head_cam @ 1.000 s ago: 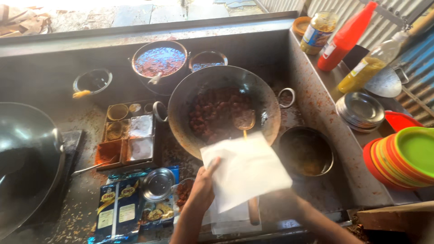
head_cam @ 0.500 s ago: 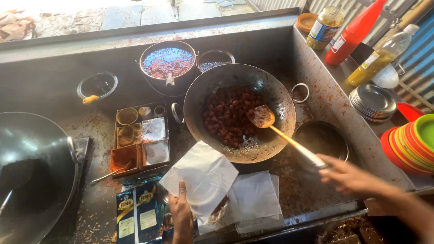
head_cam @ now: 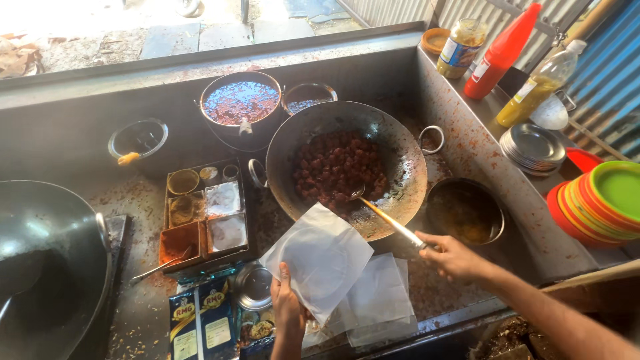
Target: The person serves fried food from a wok onto paper sheets using a spatula and then separates several paper sheets from a stack on a table.
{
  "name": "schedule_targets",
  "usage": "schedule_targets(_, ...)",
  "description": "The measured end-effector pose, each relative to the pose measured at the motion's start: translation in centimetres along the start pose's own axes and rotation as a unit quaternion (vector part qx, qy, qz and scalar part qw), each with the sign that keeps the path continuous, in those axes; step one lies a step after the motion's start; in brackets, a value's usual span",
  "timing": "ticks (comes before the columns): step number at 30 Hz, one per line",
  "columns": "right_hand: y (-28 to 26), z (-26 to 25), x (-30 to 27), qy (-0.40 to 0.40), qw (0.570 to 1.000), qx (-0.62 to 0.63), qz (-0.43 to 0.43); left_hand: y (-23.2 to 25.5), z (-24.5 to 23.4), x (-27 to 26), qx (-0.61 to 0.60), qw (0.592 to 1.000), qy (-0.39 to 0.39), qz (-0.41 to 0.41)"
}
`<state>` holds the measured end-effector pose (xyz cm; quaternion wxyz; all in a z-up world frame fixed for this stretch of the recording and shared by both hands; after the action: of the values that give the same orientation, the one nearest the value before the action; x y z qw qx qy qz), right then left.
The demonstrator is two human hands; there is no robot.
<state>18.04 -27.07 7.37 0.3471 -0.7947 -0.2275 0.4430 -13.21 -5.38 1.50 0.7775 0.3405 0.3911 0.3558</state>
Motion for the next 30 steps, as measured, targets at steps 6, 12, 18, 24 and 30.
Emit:
schedule_targets(6,3.1,0.2,-4.8,0.0,0.992,0.123,0.03,-0.2,1.5,1.7,0.072,0.997,0.032,0.015)
schedule_targets(12,3.7,-3.6,-11.2,0.091,0.995,-0.039,0.008,0.1,5.8,5.4,-0.012,0.997,-0.005,0.074)
schedule_targets(18,5.8,-3.3,-13.1,0.292,0.894,-0.203,-0.271,-2.1,14.2,12.9,-0.113,0.993,-0.018,0.018)
schedule_targets(24,10.5,0.8,-11.0,0.345,0.892,-0.199,-0.216,-5.7,17.4,15.6,-0.243,0.969,-0.04,0.009)
schedule_targets(30,12.0,0.0,-11.0,0.308,0.904,-0.125,-0.269,-4.7,16.5,14.4,-0.331,0.934,-0.134,-0.002)
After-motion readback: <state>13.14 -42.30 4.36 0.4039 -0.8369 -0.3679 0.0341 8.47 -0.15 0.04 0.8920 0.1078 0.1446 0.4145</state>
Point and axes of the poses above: each hand's wrist, its own x-axis towards the middle knuckle, its own z-axis out of the palm, y = z × x, the point moved 4 cm from there along x, towards the middle knuckle, and after that the axes turned 9 degrees about x, right-handed, at the moved point
